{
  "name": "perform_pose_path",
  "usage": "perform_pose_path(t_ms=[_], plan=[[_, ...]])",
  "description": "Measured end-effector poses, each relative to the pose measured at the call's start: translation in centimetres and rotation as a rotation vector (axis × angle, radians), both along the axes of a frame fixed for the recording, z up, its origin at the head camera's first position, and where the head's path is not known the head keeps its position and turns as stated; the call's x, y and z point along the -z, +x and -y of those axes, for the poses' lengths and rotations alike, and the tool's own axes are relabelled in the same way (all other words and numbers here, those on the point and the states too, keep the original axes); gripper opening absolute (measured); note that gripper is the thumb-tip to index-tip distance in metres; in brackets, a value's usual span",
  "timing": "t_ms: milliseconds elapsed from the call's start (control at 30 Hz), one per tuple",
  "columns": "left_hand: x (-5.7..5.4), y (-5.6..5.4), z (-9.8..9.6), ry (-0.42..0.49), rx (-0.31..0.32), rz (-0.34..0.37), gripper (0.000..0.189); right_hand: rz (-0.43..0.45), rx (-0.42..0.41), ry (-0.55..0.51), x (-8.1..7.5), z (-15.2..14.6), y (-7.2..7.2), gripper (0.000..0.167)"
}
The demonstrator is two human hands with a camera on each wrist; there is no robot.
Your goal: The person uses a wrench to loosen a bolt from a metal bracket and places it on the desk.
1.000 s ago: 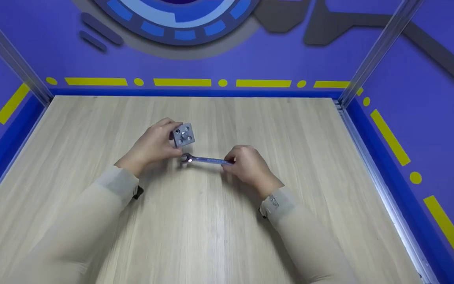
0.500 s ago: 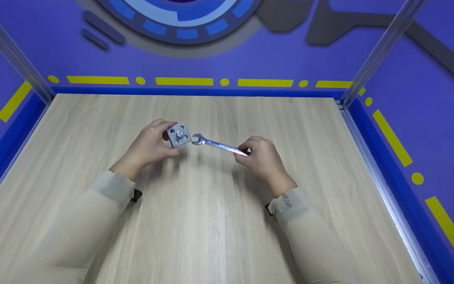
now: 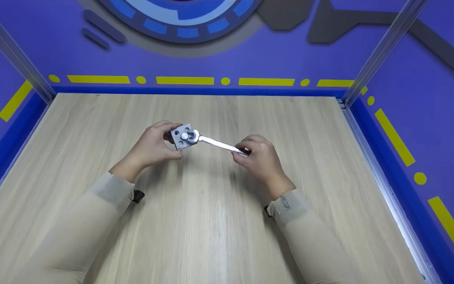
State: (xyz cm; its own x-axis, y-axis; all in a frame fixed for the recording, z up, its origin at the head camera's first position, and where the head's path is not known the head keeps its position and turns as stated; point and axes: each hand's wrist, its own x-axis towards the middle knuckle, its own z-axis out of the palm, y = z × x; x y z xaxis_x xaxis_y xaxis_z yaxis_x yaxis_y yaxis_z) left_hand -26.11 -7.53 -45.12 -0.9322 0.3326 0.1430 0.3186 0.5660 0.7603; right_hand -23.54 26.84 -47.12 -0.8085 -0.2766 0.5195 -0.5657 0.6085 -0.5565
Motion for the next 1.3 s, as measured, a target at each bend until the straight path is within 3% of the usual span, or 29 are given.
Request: perform_pose_path(t_ms=[133, 400, 767, 967, 1167, 1300], plan=[[-0.2, 0.1, 0.2, 0.032, 0.026, 0.04, 0.079, -0.053, -0.024, -0.021, 0.1, -0.1, 0.0, 0.01], [0.0, 0.1, 1.0, 0.137, 0.139, 0.15, 0.078, -0.09, -0.059, -0.03, 0.7, -0.5, 0.3, 0.013], [0.0, 0.7, 1.0, 0.178, 0.175, 0.26, 0.079, -0.054, -0.074, -0.051, 1.3, 0.1, 0.9, 0.012], [-0.3, 1.2, 0.8, 0.148, 0.127, 0.202, 0.079, -0.029, -0.077, -0.078, 1.2, 0.5, 1.2, 0.011], [0.6, 1.6, 1.0, 0.272, 0.044, 0.107, 0.073, 0.055, -0.069, -0.128, 0.9, 1.3, 1.5, 0.01], [0.8, 1.9, 1.1, 0.341, 0.025, 0.065, 0.068, 0.083, -0.065, -0.129, 0.5, 1.8, 1.5, 0.012]])
